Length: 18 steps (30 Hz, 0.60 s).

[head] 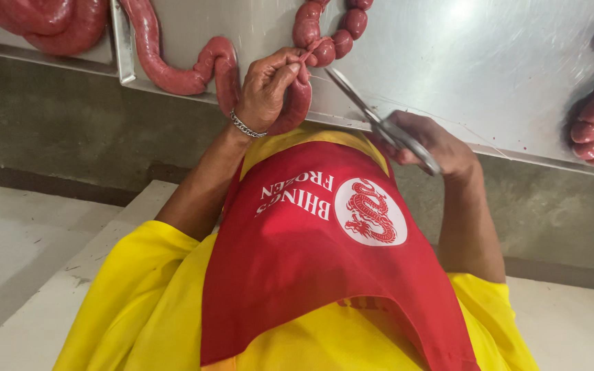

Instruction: The person ties off sections of a long sausage casing using a thin string and cuts the links with scissors. They work on a stainless steel table, handling the casing by hand to form individual links and securing them with string before cutting.

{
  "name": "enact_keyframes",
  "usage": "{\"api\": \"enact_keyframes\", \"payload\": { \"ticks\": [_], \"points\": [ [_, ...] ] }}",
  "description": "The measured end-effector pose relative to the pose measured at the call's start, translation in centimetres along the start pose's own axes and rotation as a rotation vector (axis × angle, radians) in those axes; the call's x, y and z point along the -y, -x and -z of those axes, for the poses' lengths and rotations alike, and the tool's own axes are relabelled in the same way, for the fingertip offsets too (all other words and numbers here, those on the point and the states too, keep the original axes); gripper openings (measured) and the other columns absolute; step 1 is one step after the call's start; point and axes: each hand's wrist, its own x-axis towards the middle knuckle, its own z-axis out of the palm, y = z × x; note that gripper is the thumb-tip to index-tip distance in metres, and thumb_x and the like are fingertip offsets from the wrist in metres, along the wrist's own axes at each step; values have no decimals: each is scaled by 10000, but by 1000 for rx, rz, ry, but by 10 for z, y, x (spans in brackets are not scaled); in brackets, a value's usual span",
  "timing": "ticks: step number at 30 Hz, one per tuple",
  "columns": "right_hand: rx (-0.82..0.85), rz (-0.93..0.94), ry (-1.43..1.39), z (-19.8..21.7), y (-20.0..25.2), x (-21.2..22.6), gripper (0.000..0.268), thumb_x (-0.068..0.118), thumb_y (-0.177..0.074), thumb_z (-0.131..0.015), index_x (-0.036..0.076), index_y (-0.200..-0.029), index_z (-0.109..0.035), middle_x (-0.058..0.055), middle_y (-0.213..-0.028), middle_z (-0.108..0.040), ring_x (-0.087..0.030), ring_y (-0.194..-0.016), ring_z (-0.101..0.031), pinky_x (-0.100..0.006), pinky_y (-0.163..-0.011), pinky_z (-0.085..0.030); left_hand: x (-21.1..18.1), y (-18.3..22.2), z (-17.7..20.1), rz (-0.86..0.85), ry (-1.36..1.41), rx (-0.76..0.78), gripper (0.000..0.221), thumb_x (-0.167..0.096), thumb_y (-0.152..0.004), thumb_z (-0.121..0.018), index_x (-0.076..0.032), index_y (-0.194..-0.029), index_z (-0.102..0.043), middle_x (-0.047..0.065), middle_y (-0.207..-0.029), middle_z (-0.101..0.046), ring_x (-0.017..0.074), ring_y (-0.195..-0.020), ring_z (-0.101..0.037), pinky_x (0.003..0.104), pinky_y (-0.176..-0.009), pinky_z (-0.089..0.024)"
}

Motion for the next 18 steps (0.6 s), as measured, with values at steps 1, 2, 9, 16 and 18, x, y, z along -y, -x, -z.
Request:
{"api": "enact_keyframes", "payload": {
  "ticks": [1,2,9,16,18],
  "points": [
    [26,5,-6,-5,-8,6,821,667,-813,-778,-23,-1230,-627,-21,-959,-620,-97,-807,-526,-260,-682,-442,0,1,1,9,-8,2,225,-103,-1093,-498,20,-985,-652,42,-982,-667,83,-894,-578,238,-859,-484],
    [31,0,-21,-7,-14,11,804,668,-816,-771,-23,-1199,-626,-20,-933,-610,-100,-782,-530,-261,-662,-441,0,1,2,20,5,6,225,-107,-1096,-499,20,-992,-652,37,-958,-660,82,-884,-580,240,-852,-488],
    [89,45,-29,-19,-43,24,743,669,-852,-740,-17,-1104,-609,-12,-888,-600,-104,-745,-568,-251,-644,-473,-2,2,4,26,26,9,199,-100,-1091,-513,33,-1053,-656,24,-905,-655,86,-858,-594,248,-823,-506],
    [63,49,172,-24,-79,27,731,707,-850,-689,8,-1052,-608,-12,-837,-617,-95,-700,-572,-264,-567,-452,-1,6,10,46,-68,24,249,-64,-1062,-488,40,-1089,-713,18,-843,-641,84,-823,-589,252,-779,-508],
    [38,-12,159,-28,-87,27,688,672,-835,-705,17,-1027,-624,-7,-758,-590,-99,-640,-557,-263,-527,-428,3,5,17,13,-39,16,255,-64,-1081,-491,48,-1137,-713,26,-861,-639,97,-861,-603,259,-822,-517]
  ]
}}
